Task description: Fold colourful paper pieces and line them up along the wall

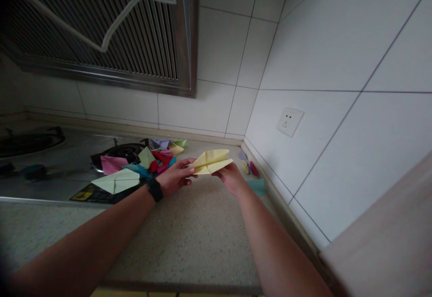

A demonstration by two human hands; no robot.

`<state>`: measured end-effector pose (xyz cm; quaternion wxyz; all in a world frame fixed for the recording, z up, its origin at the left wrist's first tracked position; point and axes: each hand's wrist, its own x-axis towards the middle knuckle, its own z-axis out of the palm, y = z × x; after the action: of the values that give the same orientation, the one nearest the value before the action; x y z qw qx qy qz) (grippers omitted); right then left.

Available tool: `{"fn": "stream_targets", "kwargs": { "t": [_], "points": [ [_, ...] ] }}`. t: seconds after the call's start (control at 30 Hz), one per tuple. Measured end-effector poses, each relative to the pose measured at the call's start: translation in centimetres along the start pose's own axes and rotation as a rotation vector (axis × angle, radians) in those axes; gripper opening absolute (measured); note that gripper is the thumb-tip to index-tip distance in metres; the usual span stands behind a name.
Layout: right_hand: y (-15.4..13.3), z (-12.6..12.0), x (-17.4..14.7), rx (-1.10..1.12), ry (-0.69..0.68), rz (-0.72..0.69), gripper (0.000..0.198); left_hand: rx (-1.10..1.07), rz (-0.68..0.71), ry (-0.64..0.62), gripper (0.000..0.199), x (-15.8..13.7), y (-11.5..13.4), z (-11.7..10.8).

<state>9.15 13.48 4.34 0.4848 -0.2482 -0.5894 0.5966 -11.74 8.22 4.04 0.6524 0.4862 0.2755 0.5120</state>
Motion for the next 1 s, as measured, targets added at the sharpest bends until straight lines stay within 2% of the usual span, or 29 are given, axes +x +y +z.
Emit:
{"fn": "stream_targets", "kwargs": {
  "t": [0.17,0.33,0.5,0.7,0.87,1.0],
  "points": [
    [0.2,-0.4,0.2,-0.002,0.021,-0.022,0.029,-0.1,0.028,0.03,0.034,0.2,0.0,-0.3],
    [0.7,-1.0,0.4,-0.038,0.032,-0.021,0.029,-0.11,0.016,0.001,0.03,0.5,-0.1,-0.5],
    [0.7,-1.1,0.4,-0.035,0.061,-0.033,0.031,-0.098,0.008,0.035,0.026,0.6,-0.3,-0.5],
    [0.8,-1.2,0.3,-0.064,0.03,-0.093,0.03,-0.066,0.019,0.04,0.029,0.6,-0.2,-0.5],
    [0.8,-1.2,0.4,-0.136,0.019,-0.113,0.019,-0.045,0.025,0.069,0.03,0.6,-0.2,-0.5],
    [0.3,-1.3,0.1,-0.204,-0.005,-0.134,0.021,-0.017,0.007,0.029,0.038,0.5,-0.3,-0.4]
  ]
}}
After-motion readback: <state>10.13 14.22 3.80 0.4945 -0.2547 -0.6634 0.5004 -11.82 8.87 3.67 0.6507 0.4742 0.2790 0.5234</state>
